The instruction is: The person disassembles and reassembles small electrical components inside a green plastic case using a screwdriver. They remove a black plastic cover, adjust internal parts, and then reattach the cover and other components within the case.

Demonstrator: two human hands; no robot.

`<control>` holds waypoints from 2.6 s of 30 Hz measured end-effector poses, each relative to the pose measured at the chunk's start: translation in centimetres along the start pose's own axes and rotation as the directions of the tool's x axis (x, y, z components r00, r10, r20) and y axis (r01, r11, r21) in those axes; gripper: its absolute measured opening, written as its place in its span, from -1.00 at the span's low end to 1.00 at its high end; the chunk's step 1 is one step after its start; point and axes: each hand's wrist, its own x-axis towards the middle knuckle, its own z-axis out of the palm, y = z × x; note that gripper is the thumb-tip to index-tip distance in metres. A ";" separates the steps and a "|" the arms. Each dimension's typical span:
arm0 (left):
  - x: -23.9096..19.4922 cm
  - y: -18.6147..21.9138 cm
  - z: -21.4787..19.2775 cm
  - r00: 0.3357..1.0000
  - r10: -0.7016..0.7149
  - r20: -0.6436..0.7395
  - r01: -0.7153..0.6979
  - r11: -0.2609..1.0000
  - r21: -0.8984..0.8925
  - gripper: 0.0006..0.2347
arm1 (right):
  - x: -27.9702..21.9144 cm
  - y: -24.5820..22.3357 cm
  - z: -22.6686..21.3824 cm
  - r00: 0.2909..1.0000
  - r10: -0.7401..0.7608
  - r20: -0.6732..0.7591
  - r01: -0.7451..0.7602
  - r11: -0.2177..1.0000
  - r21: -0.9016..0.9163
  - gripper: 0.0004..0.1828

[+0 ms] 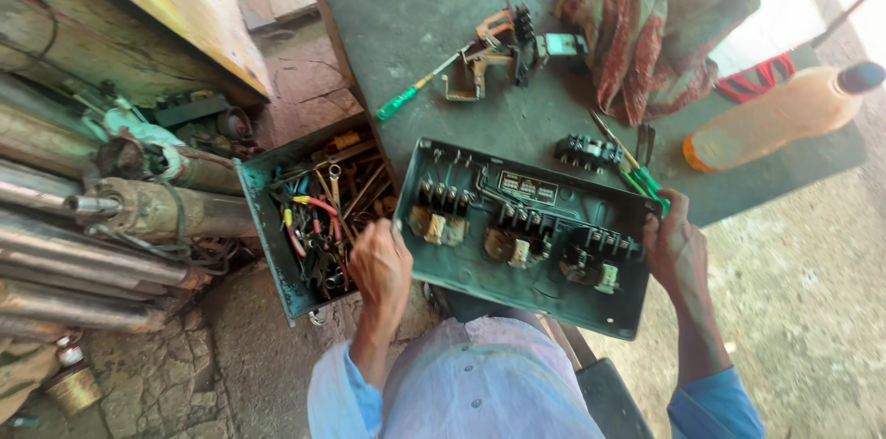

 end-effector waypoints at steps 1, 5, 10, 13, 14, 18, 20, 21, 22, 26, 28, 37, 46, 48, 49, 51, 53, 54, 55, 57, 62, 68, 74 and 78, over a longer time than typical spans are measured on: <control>-0.8 0.1 -0.1 1.000 -0.026 0.016 0.026 1.000 -0.017 -0.85 | 0.6 0.1 -0.1 1.000 -0.012 0.001 0.012 1.000 -0.010 -0.58; -2.8 1.5 -0.2 0.999 -0.050 -0.016 0.050 0.999 0.008 -0.86 | 2.5 0.5 -0.4 0.997 -0.062 -0.039 0.064 0.997 0.051 -0.64; -3.4 2.9 0.2 0.998 -0.058 -0.018 0.058 0.998 -0.003 -0.86 | 4.9 1.6 -0.7 0.995 -0.095 -0.041 0.097 0.995 0.033 -0.64; -3.8 3.2 0.4 0.988 -0.126 0.094 0.129 0.991 -0.024 -0.85 | 6.0 2.3 -0.4 0.998 -0.064 -0.009 0.065 0.997 0.031 -0.65; -3.8 3.2 0.4 0.988 -0.119 0.095 0.122 0.992 -0.022 -0.85 | 6.2 2.4 -0.3 0.997 -0.071 -0.012 0.072 0.997 0.033 -0.66; -4.2 3.5 -0.1 0.989 -0.110 0.101 0.113 0.993 -0.028 -0.83 | 6.7 2.7 -0.4 0.997 -0.074 -0.018 0.075 0.997 0.026 -0.67; -4.4 3.5 -0.2 0.991 -0.089 0.098 0.094 0.995 -0.042 -0.83 | 6.8 2.6 -0.3 0.998 -0.065 -0.017 0.066 0.998 0.015 -0.68; -4.3 3.3 -0.2 0.994 -0.063 0.091 0.068 0.996 -0.052 -0.84 | 6.9 2.7 -0.2 0.998 -0.062 -0.020 0.063 0.998 0.010 -0.69; -4.5 3.2 -0.2 0.995 -0.039 0.086 0.045 0.997 -0.062 -0.84 | 6.8 2.7 -0.2 0.998 -0.059 -0.021 0.059 0.998 0.003 -0.70; -4.1 2.5 -0.5 0.994 -0.009 0.113 0.021 0.994 -0.110 -0.82 | 6.1 2.1 -0.6 0.999 0.006 -0.035 -0.006 1.000 -0.001 -0.72; -3.9 2.3 -1.3 0.983 -0.036 0.177 0.060 0.989 -0.134 -0.80 | 5.1 1.6 -1.2 0.999 0.045 -0.031 -0.045 0.999 0.006 -0.72; -1.2 7.1 -4.8 0.916 0.381 -0.127 -0.395 0.800 -0.451 -0.63 | 0.1 -0.2 -0.7 0.965 0.074 -0.253 -0.054 0.995 0.084 -0.81; 5.4 10.3 -1.6 0.847 0.531 -0.030 -0.471 0.722 -0.507 -0.85 | 0.5 1.2 0.7 0.959 0.029 -0.281 -0.008 0.997 0.076 -0.82; 6.2 10.2 -1.0 0.872 0.485 0.067 -0.399 0.782 -0.478 -0.86 | 0.5 1.4 0.8 0.964 0.073 -0.256 -0.049 0.994 0.098 -0.82; 6.6 10.2 -0.7 0.882 0.458 0.113 -0.362 0.810 -0.460 -0.86 | 0.8 1.5 0.9 0.966 0.094 -0.243 -0.069 0.992 0.109 -0.83; 6.7 10.1 -0.3 0.901 0.420 0.107 -0.329 0.824 -0.463 -0.85 | 0.9 1.6 0.9 0.965 0.068 -0.252 -0.031 0.989 0.147 -0.81; 6.4 10.0 -0.1 0.913 0.391 0.117 -0.302 0.841 -0.449 -0.84 | 1.0 1.7 0.8 0.962 0.035 -0.270 0.010 0.986 0.164 -0.80; 6.4 10.0 -0.1 0.914 0.387 0.126 -0.299 0.849 -0.436 -0.84 | 1.0 1.7 0.8 0.957 0.016 -0.289 0.032 0.986 0.162 -0.80; 6.3 10.0 -0.3 0.914 0.383 0.135 -0.297 0.857 -0.422 -0.83 | 0.8 1.6 0.7 0.952 -0.004 -0.307 0.055 0.986 0.159 -0.79; 6.4 10.3 -0.9 0.897 0.406 0.174 -0.294 0.844 -0.449 -0.82 | 1.2 1.3 0.5 0.965 0.099 -0.244 -0.049 0.978 0.202 -0.78; 6.6 10.9 -3.0 0.846 0.487 0.216 -0.339 0.806 -0.485 -0.77 | 1.0 0.3 0.2 0.950 0.145 -0.276 -0.091 0.976 0.199 -0.78; 8.9 10.2 -4.4 0.810 0.537 0.235 -0.370 0.780 -0.505 -0.70 | 1.2 0.3 0.4 0.946 0.187 -0.264 -0.134 0.969 0.207 -0.79; 16.2 11.5 -2.1 0.817 0.522 0.246 -0.401 0.820 -0.408 -0.71 | 1.3 0.1 0.6 0.937 0.254 -0.238 -0.203 0.954 0.220 -0.77; 21.0 13.3 0.9 0.839 0.524 0.148 -0.456 0.824 -0.336 -0.75 | 1.5 0.2 0.5 0.935 0.263 -0.238 -0.209 0.951 0.230 -0.76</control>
